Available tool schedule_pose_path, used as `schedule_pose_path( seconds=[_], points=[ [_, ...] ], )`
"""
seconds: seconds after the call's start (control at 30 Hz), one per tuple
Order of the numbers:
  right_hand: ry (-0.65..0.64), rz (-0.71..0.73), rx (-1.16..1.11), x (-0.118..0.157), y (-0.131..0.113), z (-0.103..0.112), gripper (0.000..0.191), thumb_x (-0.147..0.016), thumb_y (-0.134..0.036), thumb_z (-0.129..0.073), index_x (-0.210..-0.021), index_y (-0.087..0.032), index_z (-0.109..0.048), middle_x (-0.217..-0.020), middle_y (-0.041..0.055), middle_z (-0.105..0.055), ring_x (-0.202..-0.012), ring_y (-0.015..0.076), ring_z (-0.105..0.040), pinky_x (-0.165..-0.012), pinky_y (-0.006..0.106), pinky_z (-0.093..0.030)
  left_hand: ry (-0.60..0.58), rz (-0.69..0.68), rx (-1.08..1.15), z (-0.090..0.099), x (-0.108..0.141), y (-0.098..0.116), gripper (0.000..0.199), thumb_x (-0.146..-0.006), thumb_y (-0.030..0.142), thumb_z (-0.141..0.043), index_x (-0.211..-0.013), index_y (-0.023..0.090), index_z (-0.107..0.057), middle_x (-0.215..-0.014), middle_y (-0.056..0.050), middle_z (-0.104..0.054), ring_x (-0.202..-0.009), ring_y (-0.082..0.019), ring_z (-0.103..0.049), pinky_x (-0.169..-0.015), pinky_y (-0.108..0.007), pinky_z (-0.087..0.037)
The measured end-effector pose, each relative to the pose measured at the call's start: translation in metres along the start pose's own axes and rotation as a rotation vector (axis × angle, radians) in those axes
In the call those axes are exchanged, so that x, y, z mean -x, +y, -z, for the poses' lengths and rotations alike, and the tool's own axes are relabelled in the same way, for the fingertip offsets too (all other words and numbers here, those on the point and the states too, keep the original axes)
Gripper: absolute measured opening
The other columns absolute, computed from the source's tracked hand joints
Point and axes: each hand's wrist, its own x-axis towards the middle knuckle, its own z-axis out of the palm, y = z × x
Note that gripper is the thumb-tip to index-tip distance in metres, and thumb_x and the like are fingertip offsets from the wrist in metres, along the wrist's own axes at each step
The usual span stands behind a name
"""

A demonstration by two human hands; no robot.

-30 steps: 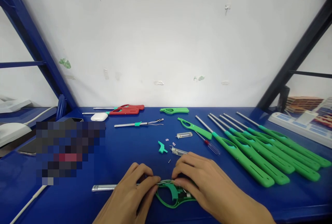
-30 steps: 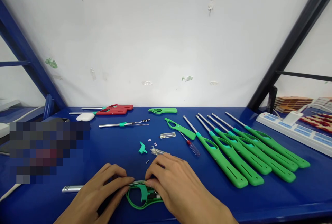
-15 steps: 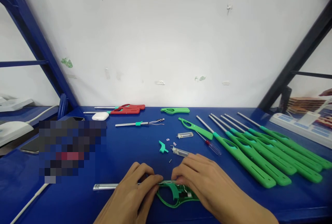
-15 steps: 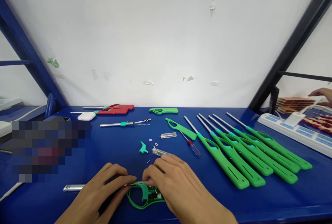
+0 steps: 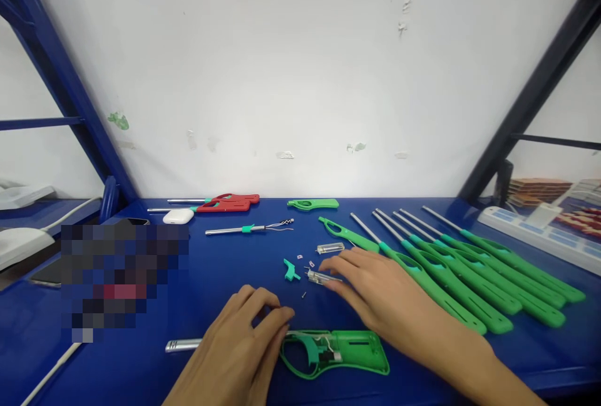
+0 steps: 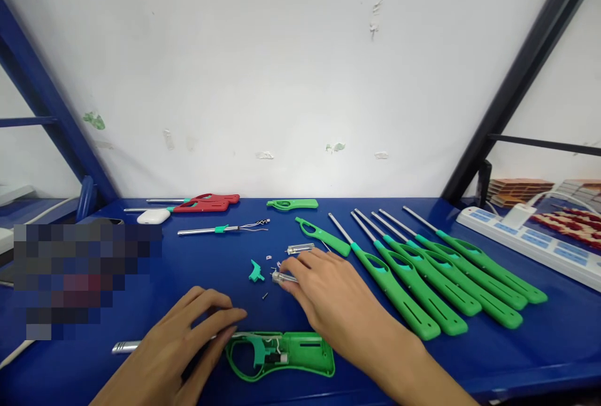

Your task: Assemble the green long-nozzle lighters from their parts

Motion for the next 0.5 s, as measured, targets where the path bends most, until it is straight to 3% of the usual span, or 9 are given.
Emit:
schedule_pose_path(
  seconds=[0.13,0.23,0.3,0.4,0.5],
  points=[
    [-0.029,0.008,0.079,-0.015,0.007,-0.011,0.009,-0.102,-0.024,-0.077,-0.107,-0.016,-0.076,-0.104,0.0104,-0.080,-0.098,0.0340,-0.078,-0.082,0.044,-0.060,-0.230,0.057,-0.159,0.005,-0.032,0.003,0.035,-0.101,0.001,-0.047,-0.111,0.018,-0.076,-0.110,-0.013,-0.072,-0.099,-0.033,-0.071,-0.084,-0.051,-0.065],
    [-0.036,-0.002,0.097,-0.019,0.008,-0.020,0.009,-0.096,-0.018,-0.083,-0.094,-0.015,-0.074,-0.091,0.0095,-0.080,-0.087,0.0333,-0.079,-0.074,0.040,-0.060,-0.284,0.062,-0.207,0.007,-0.057,0.000,0.036,-0.096,-0.003,-0.052,-0.112,0.017,-0.077,-0.112,-0.014,-0.073,-0.100,-0.034,-0.070,-0.085,-0.053,-0.064],
    [-0.015,-0.020,0.082,-0.015,0.011,-0.022,0.010,-0.096,-0.015,-0.082,-0.093,-0.017,-0.073,-0.090,0.0076,-0.080,-0.083,0.0309,-0.080,-0.073,0.038,-0.059,-0.302,0.057,-0.226,0.006,-0.072,-0.005,0.031,-0.097,-0.003,-0.055,-0.110,0.016,-0.077,-0.114,-0.013,-0.073,-0.102,-0.031,-0.070,-0.088,-0.048,-0.063],
    [0.047,-0.080,0.027,-0.002,0.017,-0.017,0.006,-0.103,-0.017,-0.073,-0.100,-0.021,-0.070,-0.088,0.0031,-0.080,-0.077,0.0266,-0.080,-0.068,0.034,-0.058,-0.324,0.049,-0.239,0.005,-0.090,-0.013,0.011,-0.104,0.011,-0.067,-0.110,0.016,-0.075,-0.116,-0.009,-0.073,-0.108,-0.027,-0.071,-0.091,-0.044,-0.063],
    [0.132,-0.164,-0.050,0.016,0.021,-0.014,0.009,-0.112,-0.023,-0.059,-0.108,-0.024,-0.067,-0.094,0.0020,-0.082,-0.078,0.0233,-0.081,-0.067,0.031,-0.059,-0.349,0.037,-0.216,0.002,-0.104,-0.020,0.024,-0.105,0.032,-0.075,-0.123,0.017,-0.071,-0.127,-0.008,-0.073,-0.113,-0.026,-0.073,-0.095,-0.048,-0.063]
  ],
)
